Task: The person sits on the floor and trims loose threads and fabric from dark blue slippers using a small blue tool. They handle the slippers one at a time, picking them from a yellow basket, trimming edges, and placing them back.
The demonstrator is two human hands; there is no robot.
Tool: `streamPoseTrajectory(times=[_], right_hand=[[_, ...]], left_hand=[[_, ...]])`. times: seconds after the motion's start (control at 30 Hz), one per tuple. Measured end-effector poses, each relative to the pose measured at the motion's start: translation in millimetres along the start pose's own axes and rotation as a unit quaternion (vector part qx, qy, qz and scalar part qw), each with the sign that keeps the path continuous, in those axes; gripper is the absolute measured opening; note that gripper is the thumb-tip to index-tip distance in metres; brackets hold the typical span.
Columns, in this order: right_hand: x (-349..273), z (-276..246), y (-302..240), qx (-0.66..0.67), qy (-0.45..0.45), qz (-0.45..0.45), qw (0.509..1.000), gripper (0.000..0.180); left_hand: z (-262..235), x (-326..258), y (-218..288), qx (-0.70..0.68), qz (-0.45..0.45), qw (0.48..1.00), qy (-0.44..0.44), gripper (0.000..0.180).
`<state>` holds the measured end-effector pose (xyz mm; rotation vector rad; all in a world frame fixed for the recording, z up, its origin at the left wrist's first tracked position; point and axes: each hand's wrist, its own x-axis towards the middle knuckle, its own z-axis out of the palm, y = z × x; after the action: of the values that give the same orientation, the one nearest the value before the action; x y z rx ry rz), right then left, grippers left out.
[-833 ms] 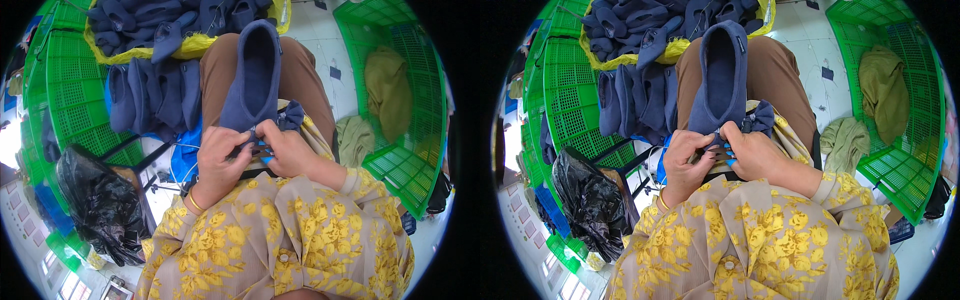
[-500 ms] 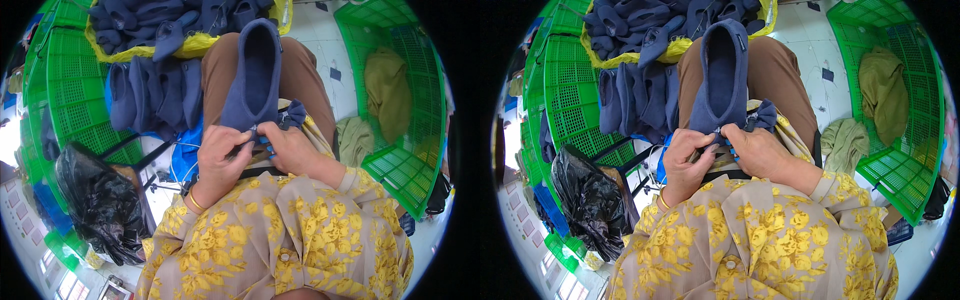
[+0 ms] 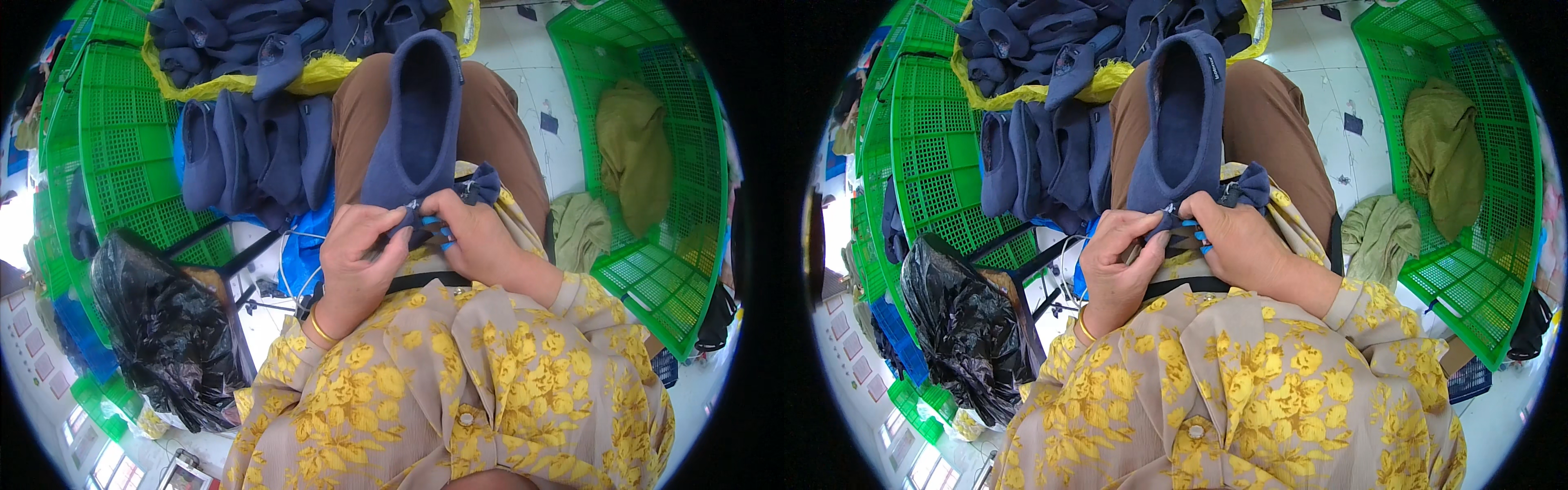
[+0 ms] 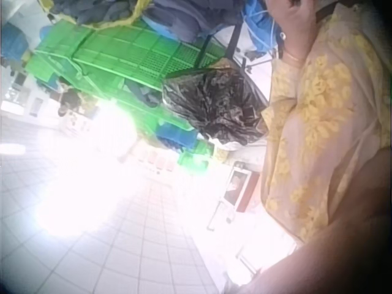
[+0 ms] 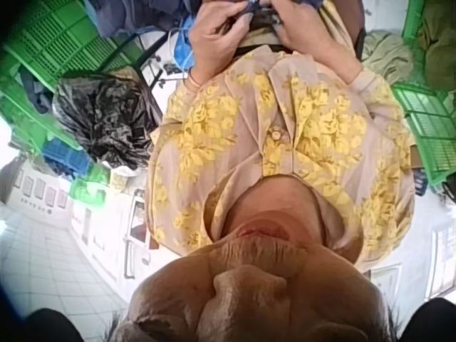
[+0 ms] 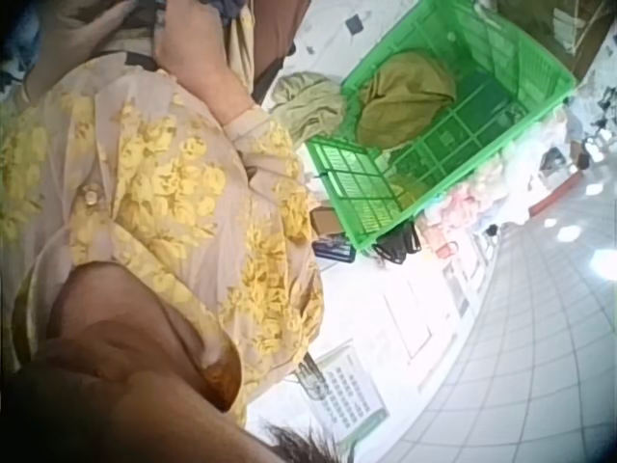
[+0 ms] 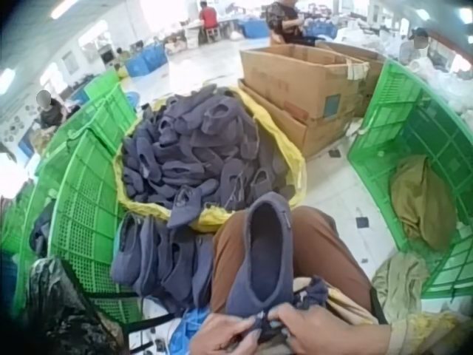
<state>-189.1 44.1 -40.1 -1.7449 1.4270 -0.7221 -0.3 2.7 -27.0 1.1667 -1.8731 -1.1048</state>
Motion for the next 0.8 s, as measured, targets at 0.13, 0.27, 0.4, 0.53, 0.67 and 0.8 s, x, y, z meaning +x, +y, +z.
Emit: streamPoseTrajectory(times=[0.13, 0.27, 0.4, 0.53, 0.67, 0.8], right_hand=[[0.6, 3.3, 1.3, 0.06, 0.018, 0.034, 0.997, 0.04], [1.4, 1.5, -1.3, 0.097, 0.018, 0.041, 0.994, 0.041], [4.4, -2.3, -5.3, 0.132, 0.004, 0.049, 0.99, 0.043], [12.6, -8.7, -13.3, 0.168, -0.025, 0.107, 0.98, 0.04], [21.0, -12.7, -15.9, 0.177, -0.049, 0.107, 0.977, 0.031], [33.1, -25.2, -13.0, 0.108, -0.089, 0.076, 0.987, 0.023]], left_hand=[[0.8, 1.9, -1.5, 0.02, 0.035, 0.999, 0.002, 0.023], [2.0, 1.9, -2.8, 0.016, 0.045, 0.999, -0.001, 0.023], [3.1, 2.9, -3.5, 0.017, 0.052, 0.998, -0.007, 0.023], [4.6, 4.3, -4.8, 0.025, 0.066, 0.997, -0.01, 0.023], [5.8, 5.8, -4.5, 0.058, 0.088, 0.994, -0.021, 0.022], [6.9, 5.1, -7.0, 0.06, 0.102, 0.993, -0.008, 0.02]])
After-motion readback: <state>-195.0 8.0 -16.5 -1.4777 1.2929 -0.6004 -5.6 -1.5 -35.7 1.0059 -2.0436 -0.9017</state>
